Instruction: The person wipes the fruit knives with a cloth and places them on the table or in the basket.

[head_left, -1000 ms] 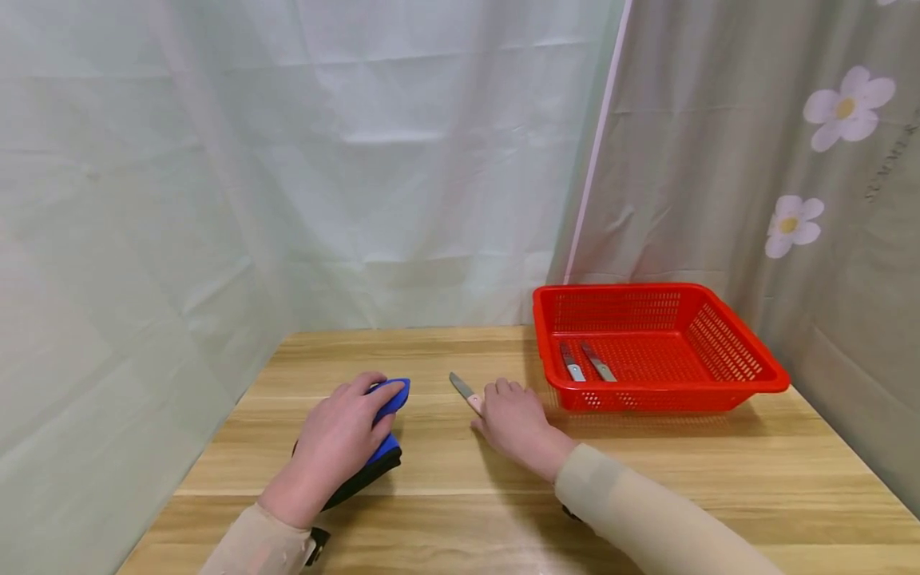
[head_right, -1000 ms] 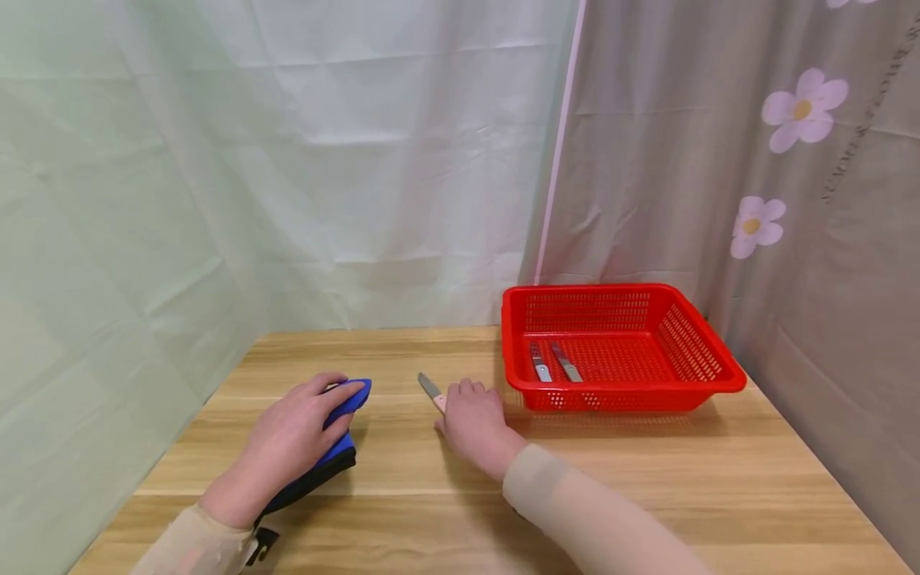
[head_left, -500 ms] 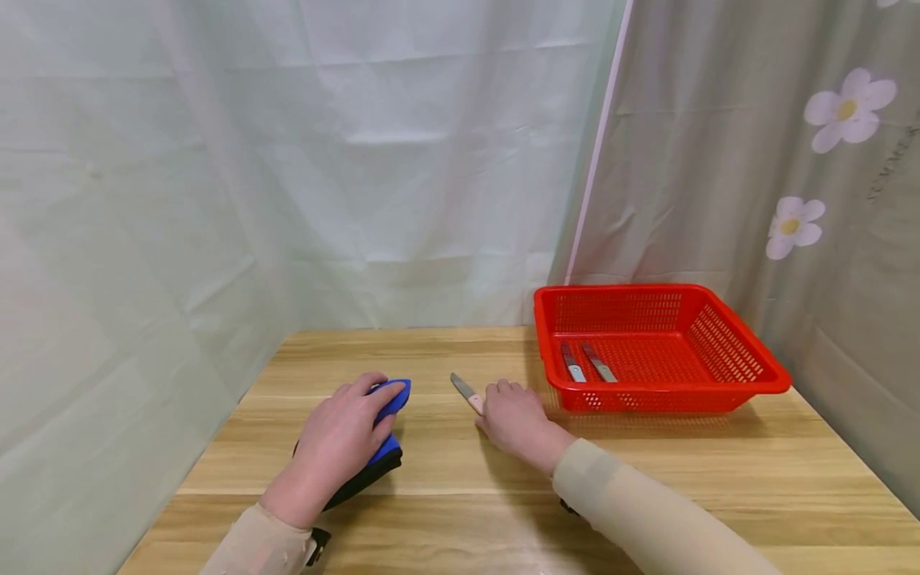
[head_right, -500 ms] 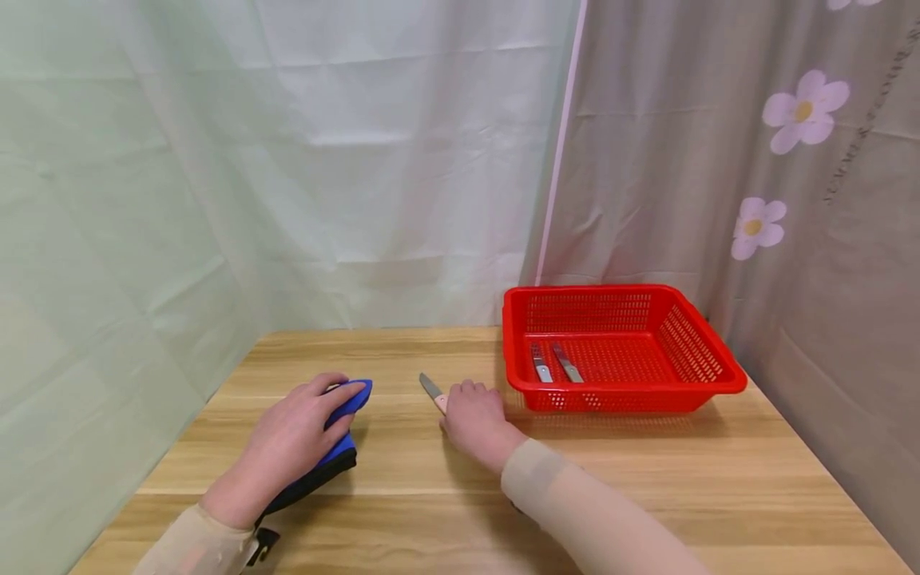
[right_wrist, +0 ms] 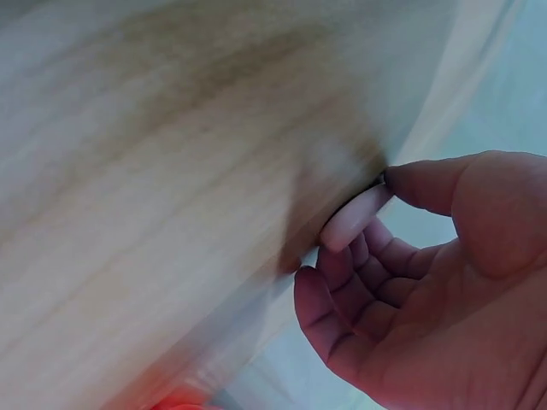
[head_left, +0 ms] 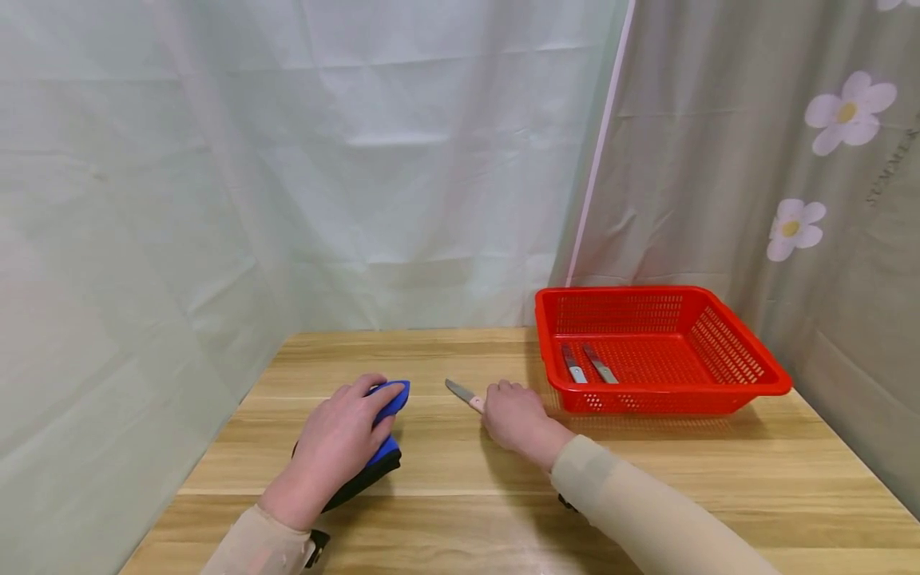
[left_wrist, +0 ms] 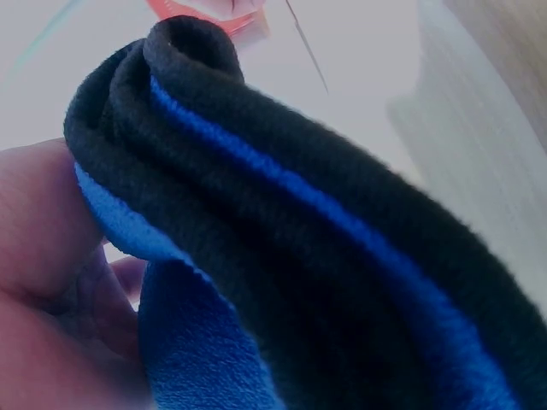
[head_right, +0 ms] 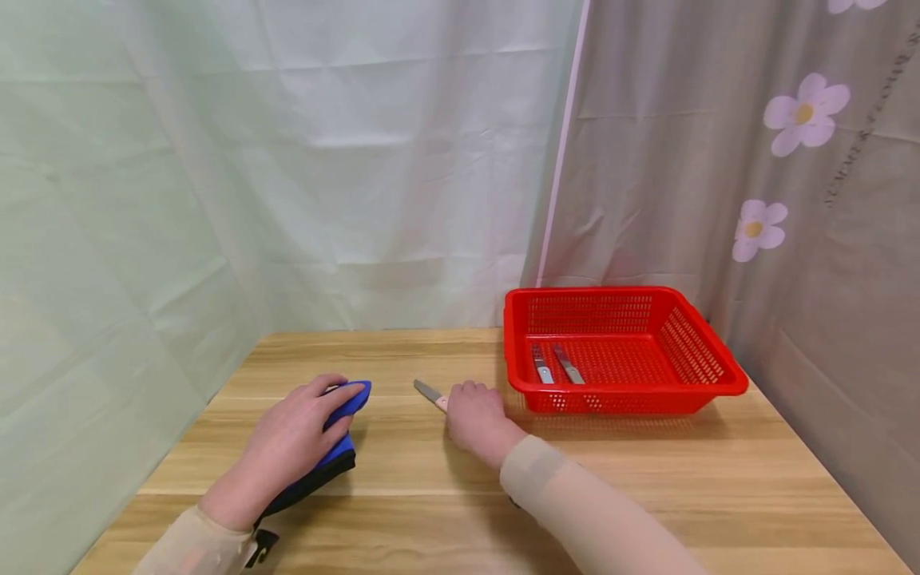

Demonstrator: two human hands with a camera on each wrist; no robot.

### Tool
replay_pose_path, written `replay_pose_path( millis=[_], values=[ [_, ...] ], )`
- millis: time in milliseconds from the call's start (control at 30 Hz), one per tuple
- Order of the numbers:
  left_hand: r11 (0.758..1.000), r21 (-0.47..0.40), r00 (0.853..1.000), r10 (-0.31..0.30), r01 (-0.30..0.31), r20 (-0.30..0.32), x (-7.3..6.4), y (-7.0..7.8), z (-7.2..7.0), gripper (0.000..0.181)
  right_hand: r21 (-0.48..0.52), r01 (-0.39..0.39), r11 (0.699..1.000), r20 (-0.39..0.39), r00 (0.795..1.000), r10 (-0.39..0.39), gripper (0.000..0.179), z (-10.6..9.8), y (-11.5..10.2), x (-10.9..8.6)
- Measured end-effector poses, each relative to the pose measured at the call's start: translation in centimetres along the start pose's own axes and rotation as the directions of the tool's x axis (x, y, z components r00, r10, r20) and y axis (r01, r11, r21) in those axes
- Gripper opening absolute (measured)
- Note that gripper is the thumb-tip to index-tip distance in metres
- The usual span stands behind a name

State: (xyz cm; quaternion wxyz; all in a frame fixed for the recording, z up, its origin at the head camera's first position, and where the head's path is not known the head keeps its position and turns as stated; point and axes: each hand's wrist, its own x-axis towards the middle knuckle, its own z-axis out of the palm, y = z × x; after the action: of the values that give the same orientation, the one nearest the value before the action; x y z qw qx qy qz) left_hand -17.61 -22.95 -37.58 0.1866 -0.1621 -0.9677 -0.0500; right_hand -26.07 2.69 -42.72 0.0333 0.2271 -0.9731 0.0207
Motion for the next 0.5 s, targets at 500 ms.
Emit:
replay_pose_path(
  millis=[500],
  values=[
    [1.0,-0.01,1.0,0.005,-0.005,-0.014,0.4,0.7,-0.2,0.047,0.108,0.142,0.984,-0.162,0.979,-0.123,0.023,-0.4,0.7,-2.4]
  ],
)
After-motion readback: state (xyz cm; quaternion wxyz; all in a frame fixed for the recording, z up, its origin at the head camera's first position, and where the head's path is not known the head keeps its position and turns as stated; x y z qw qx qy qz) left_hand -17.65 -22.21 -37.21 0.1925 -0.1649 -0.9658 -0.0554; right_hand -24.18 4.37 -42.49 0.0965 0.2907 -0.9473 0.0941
